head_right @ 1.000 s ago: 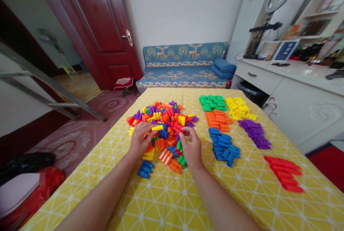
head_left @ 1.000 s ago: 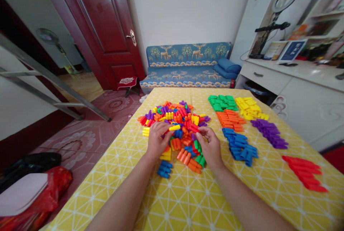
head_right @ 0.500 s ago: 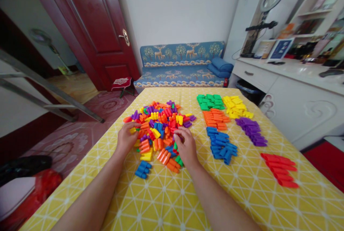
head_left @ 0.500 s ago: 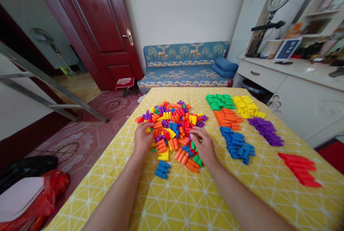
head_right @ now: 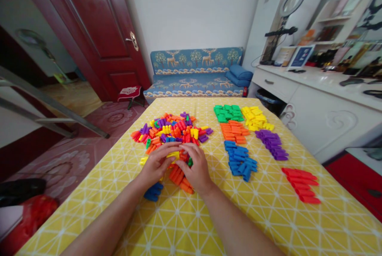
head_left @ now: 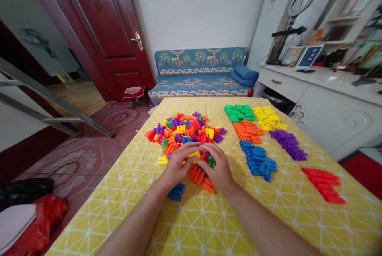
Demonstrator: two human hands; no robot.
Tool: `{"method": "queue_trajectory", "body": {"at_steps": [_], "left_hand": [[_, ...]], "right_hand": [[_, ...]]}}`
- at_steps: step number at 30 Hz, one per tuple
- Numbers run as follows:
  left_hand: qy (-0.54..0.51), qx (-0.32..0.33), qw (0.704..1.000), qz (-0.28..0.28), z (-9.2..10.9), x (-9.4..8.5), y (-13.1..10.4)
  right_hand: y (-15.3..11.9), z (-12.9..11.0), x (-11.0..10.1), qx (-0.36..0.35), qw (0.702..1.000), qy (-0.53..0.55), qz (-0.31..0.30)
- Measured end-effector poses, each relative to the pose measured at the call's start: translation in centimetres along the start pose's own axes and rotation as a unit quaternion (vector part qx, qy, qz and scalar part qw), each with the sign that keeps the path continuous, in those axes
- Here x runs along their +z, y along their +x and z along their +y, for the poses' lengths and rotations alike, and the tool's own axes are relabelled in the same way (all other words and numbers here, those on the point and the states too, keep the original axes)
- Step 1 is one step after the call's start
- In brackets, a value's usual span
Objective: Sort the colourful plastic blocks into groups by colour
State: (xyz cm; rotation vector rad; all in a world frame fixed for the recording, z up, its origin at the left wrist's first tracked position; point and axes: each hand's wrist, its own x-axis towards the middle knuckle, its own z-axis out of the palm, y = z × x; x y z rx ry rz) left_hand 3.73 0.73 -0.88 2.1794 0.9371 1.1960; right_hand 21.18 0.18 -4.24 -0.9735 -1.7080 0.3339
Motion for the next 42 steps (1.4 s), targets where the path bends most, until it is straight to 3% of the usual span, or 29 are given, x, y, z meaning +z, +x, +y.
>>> {"method": "queue_trajectory", "body": {"at_steps": [9, 19, 24, 33, 42], "left_hand": [[-0.018, -0.009, 1.0, 0.008, 0.2, 0.1, -0.2], [-0.083, -0.064, 0.994, 0.027, 0.0, 0.3, -0.3], [-0.106, -0.082, 0.991, 0.025, 0.1, 0.2, -0.2], [-0.179, -0.128, 0.974, 0.044, -0.9, 0.5, -0.3], [-0.198, -0.155, 0.966, 0.05, -1.5, 0.8, -0.5]], "right_hand": [[-0.2, 0.0, 0.4, -0.014, 0.999, 0.036, -0.025], [-0.4, -0.9, 0.4, -0.053, 0.994, -0.095, -0.004], [-0.4, -0.9, 0.4, -0.061, 0.992, -0.107, -0.029], [-0.1, -0.3, 0.2, 0.009, 0.998, -0.049, 0.049], [-0.3, -0.3, -0.1, 0.011, 0.999, -0.03, 0.024]]}}
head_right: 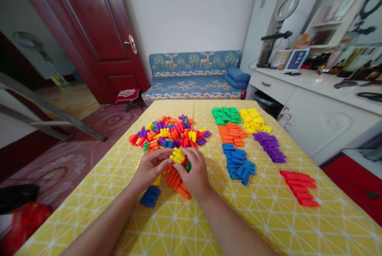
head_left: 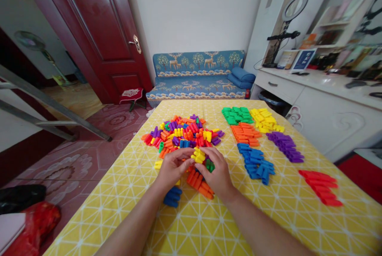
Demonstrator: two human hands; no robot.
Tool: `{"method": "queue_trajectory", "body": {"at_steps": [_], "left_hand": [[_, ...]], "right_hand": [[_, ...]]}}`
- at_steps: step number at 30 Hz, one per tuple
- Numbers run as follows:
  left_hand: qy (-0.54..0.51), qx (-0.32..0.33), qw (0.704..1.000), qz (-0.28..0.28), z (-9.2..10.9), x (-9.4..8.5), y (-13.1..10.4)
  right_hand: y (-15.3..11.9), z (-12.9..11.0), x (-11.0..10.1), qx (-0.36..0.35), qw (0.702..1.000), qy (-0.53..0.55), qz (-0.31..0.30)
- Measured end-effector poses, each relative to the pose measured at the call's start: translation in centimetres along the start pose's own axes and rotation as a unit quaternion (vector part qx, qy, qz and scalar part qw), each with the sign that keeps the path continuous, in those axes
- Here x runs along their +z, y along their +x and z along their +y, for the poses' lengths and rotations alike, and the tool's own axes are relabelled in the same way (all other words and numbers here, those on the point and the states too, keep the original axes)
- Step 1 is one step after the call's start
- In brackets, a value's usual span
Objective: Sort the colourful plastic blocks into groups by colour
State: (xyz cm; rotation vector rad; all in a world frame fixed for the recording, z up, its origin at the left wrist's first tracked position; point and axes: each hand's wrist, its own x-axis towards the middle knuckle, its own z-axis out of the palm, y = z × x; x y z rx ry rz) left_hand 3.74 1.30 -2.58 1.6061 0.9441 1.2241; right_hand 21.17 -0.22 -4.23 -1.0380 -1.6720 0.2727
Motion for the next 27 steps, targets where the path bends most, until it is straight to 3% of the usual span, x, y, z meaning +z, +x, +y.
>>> {"method": "queue_trajectory", "body": {"at_steps": [5, 9, 14, 19, 23, 27], "left_hand": [[0.057, 0.041, 0.997, 0.042, 0.6, 0.2, -0.2], [0.075, 0.063, 0.991, 0.087, 1.3, 0.5, -0.4], [0.056, 0.041, 0.996, 0.055, 1.3, 0.5, -0.5], [-0.022, -0.001, 0.999, 0.044, 1.7, 0.1, -0.4], [-0.104, -0.061, 0.993, 0.004, 1.6, 0.1, -0.2], [-0.124, -0.099, 0.987, -0.02, 0.9, 0.3, -0.1]], "right_hand": [[-0.1, -0.2, 0.1, 0.019, 1.0, 0.013, 0.018], [-0.2, -0.7, 0.4, 0.121, 0.986, 0.11, 0.028], [0.0, -0.9, 0.3, 0.206, 0.949, 0.24, 0.021], [0.7, -0.4, -0.8, 0.127, 0.975, 0.182, 0.022], [1.1, -0.6, -1.4, 0.038, 0.986, 0.16, -0.036], [1.1, -0.8, -0.9, 0.049, 0.984, 0.169, -0.03]]}}
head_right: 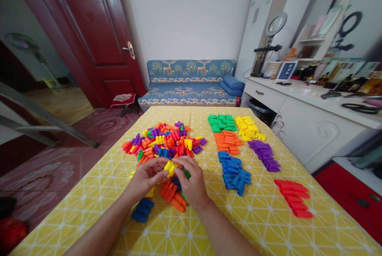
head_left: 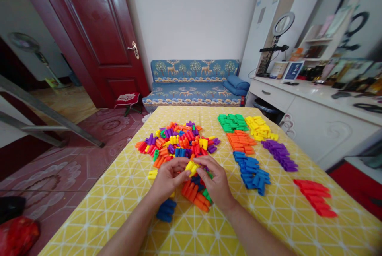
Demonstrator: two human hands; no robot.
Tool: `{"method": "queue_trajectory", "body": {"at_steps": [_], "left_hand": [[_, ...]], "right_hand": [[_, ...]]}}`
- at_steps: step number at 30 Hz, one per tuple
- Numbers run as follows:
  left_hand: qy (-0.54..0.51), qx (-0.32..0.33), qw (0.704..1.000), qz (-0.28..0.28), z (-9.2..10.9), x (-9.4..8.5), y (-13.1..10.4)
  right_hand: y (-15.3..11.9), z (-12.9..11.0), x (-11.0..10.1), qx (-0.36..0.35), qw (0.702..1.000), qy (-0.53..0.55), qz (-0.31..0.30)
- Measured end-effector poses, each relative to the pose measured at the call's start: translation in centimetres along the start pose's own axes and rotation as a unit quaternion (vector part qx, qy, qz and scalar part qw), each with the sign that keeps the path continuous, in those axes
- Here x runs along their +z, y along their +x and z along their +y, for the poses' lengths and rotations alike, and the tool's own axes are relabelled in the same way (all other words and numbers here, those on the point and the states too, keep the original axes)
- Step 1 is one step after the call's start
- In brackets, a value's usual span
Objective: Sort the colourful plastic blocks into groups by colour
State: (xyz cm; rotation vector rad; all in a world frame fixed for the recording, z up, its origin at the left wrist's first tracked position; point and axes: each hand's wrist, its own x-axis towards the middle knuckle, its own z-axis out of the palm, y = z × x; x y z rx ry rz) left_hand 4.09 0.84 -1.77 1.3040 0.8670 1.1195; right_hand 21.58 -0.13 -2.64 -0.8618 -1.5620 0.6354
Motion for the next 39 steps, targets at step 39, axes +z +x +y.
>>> {"method": "queue_trajectory", "body": {"at_steps": [39], "left_hand": [[0.263, 0.167, 0.949, 0.041, 0.1, 0.0, -0.5]], "right_hand": [[-1.1, -0.3, 1.2, -0.011, 0.993, -0.117, 0.0]]}}
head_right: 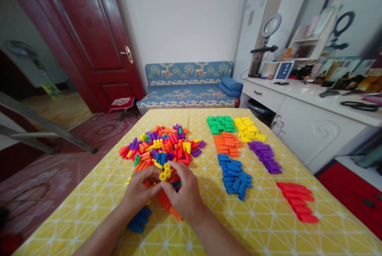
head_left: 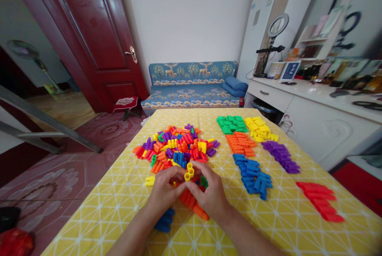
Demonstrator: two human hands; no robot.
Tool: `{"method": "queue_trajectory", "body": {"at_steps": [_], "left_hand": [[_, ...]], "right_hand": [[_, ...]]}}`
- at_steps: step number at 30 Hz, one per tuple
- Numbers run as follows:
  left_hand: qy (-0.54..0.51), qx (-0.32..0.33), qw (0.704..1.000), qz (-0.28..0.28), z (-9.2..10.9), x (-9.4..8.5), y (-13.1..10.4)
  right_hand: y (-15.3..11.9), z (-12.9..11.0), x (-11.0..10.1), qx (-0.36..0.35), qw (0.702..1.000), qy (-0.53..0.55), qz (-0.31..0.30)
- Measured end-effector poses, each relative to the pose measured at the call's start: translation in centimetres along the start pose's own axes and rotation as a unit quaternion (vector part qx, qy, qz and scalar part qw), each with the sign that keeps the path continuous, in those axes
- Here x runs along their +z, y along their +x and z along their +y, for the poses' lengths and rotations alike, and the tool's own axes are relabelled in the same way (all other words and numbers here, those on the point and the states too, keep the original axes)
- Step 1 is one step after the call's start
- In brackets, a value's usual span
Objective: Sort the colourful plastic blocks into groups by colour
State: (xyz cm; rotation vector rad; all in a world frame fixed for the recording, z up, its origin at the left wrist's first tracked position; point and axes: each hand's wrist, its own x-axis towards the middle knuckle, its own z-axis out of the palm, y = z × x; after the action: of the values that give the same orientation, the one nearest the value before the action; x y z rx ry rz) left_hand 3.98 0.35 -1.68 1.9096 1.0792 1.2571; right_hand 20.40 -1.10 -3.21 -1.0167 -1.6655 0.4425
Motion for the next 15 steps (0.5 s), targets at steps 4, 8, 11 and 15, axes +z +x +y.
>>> {"method": "queue_trajectory", "body": {"at_steps": [4, 8, 11, 15], "left_hand": [[0.014, 0.017, 1.0, 0.001, 0.07, 0.0, 0.04], [0.038, 0.035, 0.999, -0.001, 0.13, -0.08, -0.06], [0.048, 0.048, 0.998, -0.012, 0.15, -0.31, -0.05], [0.079, 0.078, 0.994, -0.024, 0.06, -0.74, 0.22]], "right_hand": [[-0.08, 0.03, 0.0, -0.003, 1.0, -0.001, 0.0], [-0.05, -0.17, -0.02, 0.017, 1.0, 0.005, -0.002], [0.05, -0.47, -0.04, 0.038, 0.999, 0.026, -0.005], [0.4, -0.83, -0.21, 0.06, 0.996, 0.071, 0.008]]}}
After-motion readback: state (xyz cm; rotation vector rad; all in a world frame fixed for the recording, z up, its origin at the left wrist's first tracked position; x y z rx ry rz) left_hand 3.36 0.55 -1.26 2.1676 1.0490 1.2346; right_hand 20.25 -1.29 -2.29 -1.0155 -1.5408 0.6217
